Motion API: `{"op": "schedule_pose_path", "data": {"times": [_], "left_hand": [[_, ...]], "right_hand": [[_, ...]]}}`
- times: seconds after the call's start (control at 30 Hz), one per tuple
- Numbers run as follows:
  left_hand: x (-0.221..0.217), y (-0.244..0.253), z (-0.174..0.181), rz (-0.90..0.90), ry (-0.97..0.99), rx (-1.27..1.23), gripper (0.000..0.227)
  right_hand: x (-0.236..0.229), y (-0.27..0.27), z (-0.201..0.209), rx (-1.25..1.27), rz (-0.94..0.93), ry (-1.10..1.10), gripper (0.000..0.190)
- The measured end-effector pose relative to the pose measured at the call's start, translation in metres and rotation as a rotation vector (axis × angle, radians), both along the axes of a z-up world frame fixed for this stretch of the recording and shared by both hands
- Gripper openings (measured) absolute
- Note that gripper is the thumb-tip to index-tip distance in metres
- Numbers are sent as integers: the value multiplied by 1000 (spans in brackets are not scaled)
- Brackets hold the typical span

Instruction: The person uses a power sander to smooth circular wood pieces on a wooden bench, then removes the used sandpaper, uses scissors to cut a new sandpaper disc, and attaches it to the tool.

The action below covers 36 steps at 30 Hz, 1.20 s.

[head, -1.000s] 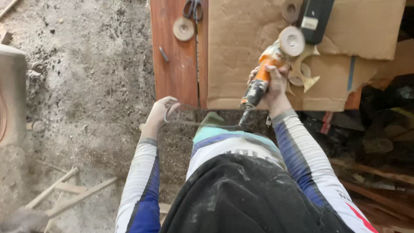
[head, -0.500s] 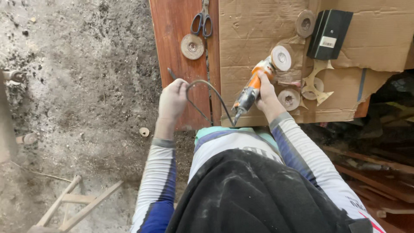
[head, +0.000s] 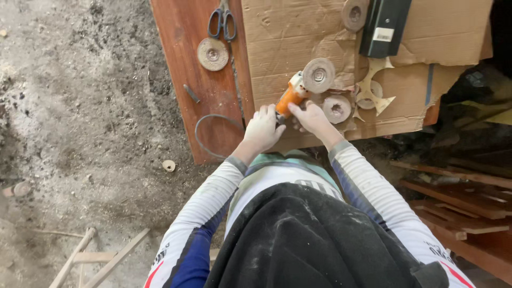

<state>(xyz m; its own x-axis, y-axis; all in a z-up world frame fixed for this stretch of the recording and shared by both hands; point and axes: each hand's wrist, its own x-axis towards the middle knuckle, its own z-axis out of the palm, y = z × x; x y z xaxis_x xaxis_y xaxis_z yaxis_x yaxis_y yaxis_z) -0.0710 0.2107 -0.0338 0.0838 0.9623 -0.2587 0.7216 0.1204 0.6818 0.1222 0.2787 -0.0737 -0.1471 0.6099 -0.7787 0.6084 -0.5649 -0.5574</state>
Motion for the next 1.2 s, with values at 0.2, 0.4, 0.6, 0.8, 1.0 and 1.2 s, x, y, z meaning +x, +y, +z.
{"op": "schedule_pose_path", "data": {"times": [0.2,0.4,0.6,0.8,1.0,1.2], "left_hand": [[13,-8,-19,26,115,-96,56],[31,-19,-22,61,129,-153,53],[39,-18,-24,44,146,-143,56],[25,-19,-18,-34,209,-179,58],[17,-35,-17,-53,261,-269,62],[21,-35,-23,-25,273,-245,63]], "right_hand": [[65,-30,20,218,-7,12,35],[153,-37,6,450,-290,-227,27],[205,-31,-11,461,-367,-290,28],[177,-21,-2,645,-200,-335,29],[108,7,27,686,-107,-73,28],[52,34,61,877,72,-113,53]]}}
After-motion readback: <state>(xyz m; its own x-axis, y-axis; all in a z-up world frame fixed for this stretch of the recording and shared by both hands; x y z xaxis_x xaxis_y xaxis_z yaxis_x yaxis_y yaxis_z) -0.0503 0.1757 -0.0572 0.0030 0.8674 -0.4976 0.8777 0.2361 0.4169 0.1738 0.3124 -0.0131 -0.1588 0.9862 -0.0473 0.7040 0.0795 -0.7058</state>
